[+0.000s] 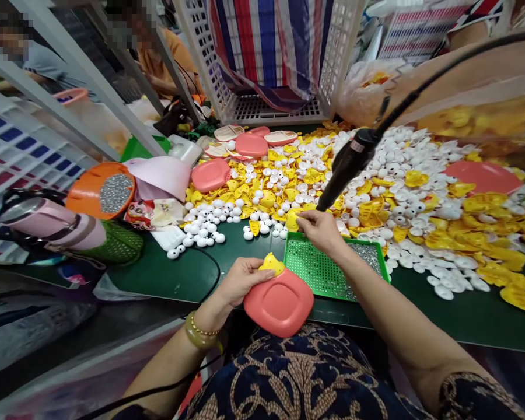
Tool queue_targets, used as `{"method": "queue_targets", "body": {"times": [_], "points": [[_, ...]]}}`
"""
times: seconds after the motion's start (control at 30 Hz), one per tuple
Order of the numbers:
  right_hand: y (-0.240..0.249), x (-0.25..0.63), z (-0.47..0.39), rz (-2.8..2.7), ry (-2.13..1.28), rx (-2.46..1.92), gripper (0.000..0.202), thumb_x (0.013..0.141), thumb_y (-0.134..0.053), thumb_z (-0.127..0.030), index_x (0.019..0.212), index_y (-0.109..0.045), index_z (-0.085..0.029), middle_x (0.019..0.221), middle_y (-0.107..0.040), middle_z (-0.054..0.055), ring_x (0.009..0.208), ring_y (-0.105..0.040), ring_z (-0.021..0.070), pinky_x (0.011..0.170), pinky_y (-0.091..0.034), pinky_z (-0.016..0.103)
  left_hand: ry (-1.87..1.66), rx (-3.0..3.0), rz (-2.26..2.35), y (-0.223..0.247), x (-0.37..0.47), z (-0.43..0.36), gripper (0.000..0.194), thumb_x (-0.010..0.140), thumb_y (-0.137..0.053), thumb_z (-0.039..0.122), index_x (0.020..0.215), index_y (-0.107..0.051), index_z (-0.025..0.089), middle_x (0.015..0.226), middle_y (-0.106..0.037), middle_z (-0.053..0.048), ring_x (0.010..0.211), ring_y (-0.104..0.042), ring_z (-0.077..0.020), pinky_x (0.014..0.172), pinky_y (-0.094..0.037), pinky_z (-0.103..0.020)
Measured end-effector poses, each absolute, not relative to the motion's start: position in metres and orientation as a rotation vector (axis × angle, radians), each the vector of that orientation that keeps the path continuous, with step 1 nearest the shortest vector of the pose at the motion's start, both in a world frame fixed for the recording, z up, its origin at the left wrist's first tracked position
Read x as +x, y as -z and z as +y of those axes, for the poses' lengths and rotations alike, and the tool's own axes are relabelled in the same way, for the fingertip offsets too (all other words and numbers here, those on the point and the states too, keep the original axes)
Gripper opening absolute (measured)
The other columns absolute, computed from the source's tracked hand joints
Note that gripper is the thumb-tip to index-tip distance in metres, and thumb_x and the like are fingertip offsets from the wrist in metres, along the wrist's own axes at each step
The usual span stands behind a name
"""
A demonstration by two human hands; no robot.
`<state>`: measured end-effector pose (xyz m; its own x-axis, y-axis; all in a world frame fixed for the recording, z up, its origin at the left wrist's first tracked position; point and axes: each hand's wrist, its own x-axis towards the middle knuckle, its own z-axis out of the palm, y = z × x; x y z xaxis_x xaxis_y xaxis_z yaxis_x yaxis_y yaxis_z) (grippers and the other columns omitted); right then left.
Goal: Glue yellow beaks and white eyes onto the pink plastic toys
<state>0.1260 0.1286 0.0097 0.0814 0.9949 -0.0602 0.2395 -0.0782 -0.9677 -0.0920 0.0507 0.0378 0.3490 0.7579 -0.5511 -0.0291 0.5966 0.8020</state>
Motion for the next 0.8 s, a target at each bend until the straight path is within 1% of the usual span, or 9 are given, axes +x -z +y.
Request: {"method": "queue_targets", "body": {"times": [0.1,0.2,0.27,0.33,0.47,0.57,0.67,0.73,0.8], "points": [[-0.009,0.121,0.147,-1.275,-0.676,-1.550,0.043,0.079,-0.057,-0.024,0.119,-0.063,-0.011,0.101,-0.068,0.015,0.069,-0.064,0.0192,0.071,-0.055,0.041,-0.630,0.765,1.140,-0.040,-0.106,0.047,0.037,0.057,-0.087,0.033,0.083,-0.076,0.010,0.077,-0.073,-0.008,0.064,-0.063,-0.0136,0.064,-0.047,-0.023],[-0.008,0.098,0.149,-1.554,-0.489,-1.478,0.035,0.083,-0.054,-0.017,0.115,-0.066,-0.013,0.109,-0.066,0.016,0.091,-0.065,0.0235,0.087,-0.052,0.042,-0.669,0.733,1.163,-0.039,-0.122,0.043,0.037,0.056,-0.087,0.033,0.082,-0.076,0.010,0.076,-0.073,-0.008,0.063,-0.062,-0.0132,0.062,-0.047,-0.022],[-0.007,0.071,0.145,-1.872,-0.585,-1.381,0.027,0.087,-0.052,-0.015,0.107,-0.070,-0.015,0.103,-0.068,0.013,0.098,-0.063,0.0228,0.090,-0.050,0.038,-0.674,0.714,1.175,-0.037,-0.131,0.042,0.036,0.056,-0.087,0.033,0.081,-0.076,0.010,0.074,-0.073,-0.007,0.061,-0.062,-0.0125,0.060,-0.047,-0.021],[-0.007,0.040,0.143,-2.172,-0.664,-1.324,0.027,0.089,-0.055,-0.021,0.113,-0.068,-0.017,0.108,-0.067,0.011,0.100,-0.062,0.0216,0.089,-0.049,0.034,-0.667,0.704,1.185,-0.035,-0.136,0.041,0.037,0.055,-0.088,0.034,0.080,-0.076,0.010,0.072,-0.073,-0.006,0.059,-0.061,-0.0122,0.059,-0.047,-0.020],[-0.002,0.002,0.149,-2.470,-0.660,-1.354,0.030,0.081,-0.069,-0.025,0.110,-0.070,-0.018,0.112,-0.064,0.013,0.104,-0.061,0.0275,0.086,-0.049,0.037,-0.655,0.734,1.172,-0.035,-0.137,0.038,0.039,0.057,-0.087,0.036,0.084,-0.076,0.010,0.075,-0.073,-0.006,0.063,-0.063,-0.0134,0.062,-0.048,-0.021],[-0.001,0.009,0.155,-2.423,-0.656,-1.418,0.019,0.083,-0.059,-0.012,0.095,-0.073,-0.012,0.106,-0.066,0.017,0.103,-0.061,0.0309,0.085,-0.049,0.041,-0.656,0.794,1.164,-0.038,-0.134,0.037,0.040,0.059,-0.086,0.038,0.086,-0.076,0.009,0.077,-0.073,-0.007,0.064,-0.063,-0.0134,0.064,-0.047,-0.022],[-0.004,0.041,0.150,-2.265,-0.691,-1.459,0.033,0.085,-0.054,-0.013,0.116,-0.066,-0.011,0.113,-0.065,0.018,0.101,-0.063,0.0279,0.085,-0.052,0.042,-0.638,0.863,1.149,-0.043,-0.130,0.036,0.041,0.062,-0.083,0.039,0.090,-0.075,0.009,0.081,-0.074,-0.008,0.066,-0.063,-0.0137,0.066,-0.047,-0.023],[-0.009,0.067,0.136,-1.984,-0.968,-1.348,0.041,0.086,-0.057,-0.019,0.127,-0.059,-0.014,0.116,-0.066,0.015,0.096,-0.065,0.0231,0.081,-0.055,0.039,-0.588,0.947,1.131,-0.049,-0.126,0.038,0.042,0.064,-0.080,0.038,0.094,-0.074,0.010,0.085,-0.074,-0.009,0.069,-0.063,-0.0148,0.068,-0.048,-0.025],[-0.014,0.090,0.116,-1.635,-1.313,-1.097,0.041,0.084,-0.063,-0.027,0.124,-0.061,-0.020,0.116,-0.067,0.010,0.091,-0.067,0.0194,0.080,-0.057,0.037,-0.538,1.107,1.108,-0.058,-0.120,0.041,0.040,0.068,-0.077,0.037,0.097,-0.073,0.010,0.088,-0.073,-0.009,0.071,-0.063,-0.0153,0.069,-0.048,-0.026]]}}
